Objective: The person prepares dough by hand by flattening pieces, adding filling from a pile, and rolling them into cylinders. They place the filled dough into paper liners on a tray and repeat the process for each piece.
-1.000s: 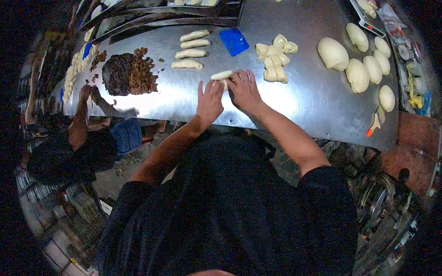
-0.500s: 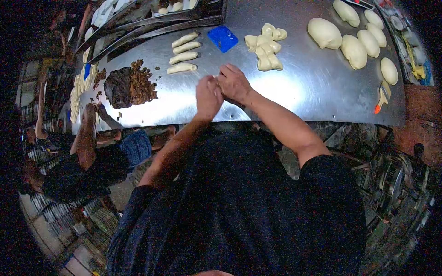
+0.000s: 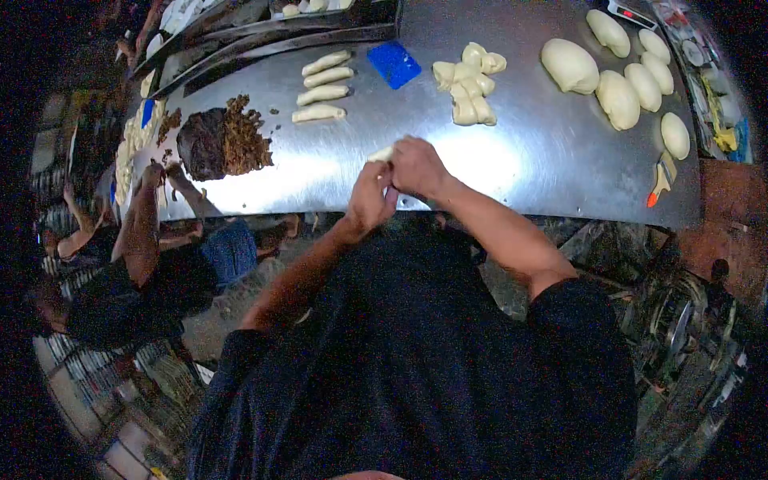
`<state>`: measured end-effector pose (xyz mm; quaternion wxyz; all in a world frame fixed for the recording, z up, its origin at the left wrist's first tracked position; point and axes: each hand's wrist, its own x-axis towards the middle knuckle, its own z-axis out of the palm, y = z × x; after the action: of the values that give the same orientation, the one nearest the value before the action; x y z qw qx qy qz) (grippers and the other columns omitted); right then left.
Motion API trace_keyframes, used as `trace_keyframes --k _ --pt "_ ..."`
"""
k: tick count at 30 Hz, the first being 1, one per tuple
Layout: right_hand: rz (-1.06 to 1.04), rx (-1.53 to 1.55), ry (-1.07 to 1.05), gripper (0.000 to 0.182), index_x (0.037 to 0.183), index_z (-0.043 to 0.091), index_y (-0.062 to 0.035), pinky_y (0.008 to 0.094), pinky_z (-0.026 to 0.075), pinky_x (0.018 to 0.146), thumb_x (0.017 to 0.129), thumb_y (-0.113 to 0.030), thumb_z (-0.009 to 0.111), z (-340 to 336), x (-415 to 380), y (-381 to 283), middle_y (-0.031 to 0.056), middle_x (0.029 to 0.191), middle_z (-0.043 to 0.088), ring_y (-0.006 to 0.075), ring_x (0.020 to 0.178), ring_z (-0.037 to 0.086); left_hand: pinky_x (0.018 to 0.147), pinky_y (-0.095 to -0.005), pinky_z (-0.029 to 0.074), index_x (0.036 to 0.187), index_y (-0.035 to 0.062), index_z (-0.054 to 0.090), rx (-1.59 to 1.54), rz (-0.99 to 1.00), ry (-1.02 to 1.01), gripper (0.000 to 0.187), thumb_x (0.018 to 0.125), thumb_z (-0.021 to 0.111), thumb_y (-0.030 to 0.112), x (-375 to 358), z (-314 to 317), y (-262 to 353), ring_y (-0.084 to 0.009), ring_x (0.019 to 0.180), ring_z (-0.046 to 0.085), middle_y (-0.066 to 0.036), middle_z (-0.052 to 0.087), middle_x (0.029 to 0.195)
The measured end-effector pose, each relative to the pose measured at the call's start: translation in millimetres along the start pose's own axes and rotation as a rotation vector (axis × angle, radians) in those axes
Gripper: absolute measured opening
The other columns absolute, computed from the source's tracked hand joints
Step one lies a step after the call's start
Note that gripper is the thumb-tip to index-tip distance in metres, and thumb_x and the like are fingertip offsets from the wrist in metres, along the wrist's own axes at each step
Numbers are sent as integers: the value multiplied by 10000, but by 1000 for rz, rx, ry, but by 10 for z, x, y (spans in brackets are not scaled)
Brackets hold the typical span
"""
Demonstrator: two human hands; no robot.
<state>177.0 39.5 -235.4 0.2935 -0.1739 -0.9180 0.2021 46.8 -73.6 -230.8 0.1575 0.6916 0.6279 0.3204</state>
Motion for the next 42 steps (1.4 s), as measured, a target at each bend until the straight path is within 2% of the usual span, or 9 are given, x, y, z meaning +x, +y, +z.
trace_keyframes --k 5,8,12,19,23,31,33,36,42 --pt "2 -28 106 383 1127 614 31 436 459 1009 754 -48 571 201 651 -121 223 1168 600 400 1159 555 718 -436 515 875 11 709 -118 -375 -1 172 764 603 90 -69 -330 -24 -362 805 626 -168 625 867" --pt "135 -84 -230 551 1406 447 34 480 327 1144 882 -115 526 230 -24 -320 210 1465 442 400 1404 354 616 -363 502 875 26 721 -296 -231 297 158 747 628 20 -572 -470 -367 -265 649 622 -126 613 747" --pt "211 -349 -274 566 1403 456 29 560 314 1109 909 -244 498 169 372 -308 201 1501 413 437 1403 334 605 -281 464 916 16 725 -339 -644 331 183 771 620 -20 -959 -564 -393 -148 633 596 -60 567 677" --pt "311 -309 -282 565 1399 494 -5 603 297 1097 947 -344 470 298 247 -230 189 1502 419 447 1421 300 602 -232 412 956 14 718 -386 -466 444 137 887 600 18 -758 -1019 -494 -77 672 517 -33 596 755" --pt "243 -479 -221 573 1426 493 -95 702 229 1072 931 -382 475 412 477 -55 151 1551 355 458 1423 288 609 -300 473 980 45 725 -207 -377 452 179 835 622 29 -670 -1037 -747 -206 651 602 -117 629 749" --pt "360 -145 -107 642 1415 436 -74 596 274 1095 855 -316 634 71 354 -276 186 1424 453 403 1345 397 789 -276 499 1135 23 690 -383 -444 254 255 887 638 55 156 -889 -648 -153 829 613 -110 667 980" --pt "239 -78 -86 645 1394 462 -93 515 377 1021 793 -152 688 -258 351 -237 146 1282 546 365 1195 516 938 -366 484 1226 49 641 -163 -39 151 384 851 702 108 330 -738 -453 -277 1005 610 -153 635 1146" --pt "247 -31 -307 540 1286 566 -73 425 490 863 762 -67 697 -338 333 36 137 1043 594 333 1009 582 990 -430 451 1207 55 643 -169 -60 -182 403 808 696 59 437 -472 -543 -356 1098 563 -168 609 1151" --pt "107 149 -46 352 1116 678 -62 426 511 819 771 -117 725 76 762 -261 138 984 613 336 945 605 969 -440 457 1173 93 665 -85 -108 53 371 810 655 20 204 -1140 -881 -355 1101 558 -155 605 1151"
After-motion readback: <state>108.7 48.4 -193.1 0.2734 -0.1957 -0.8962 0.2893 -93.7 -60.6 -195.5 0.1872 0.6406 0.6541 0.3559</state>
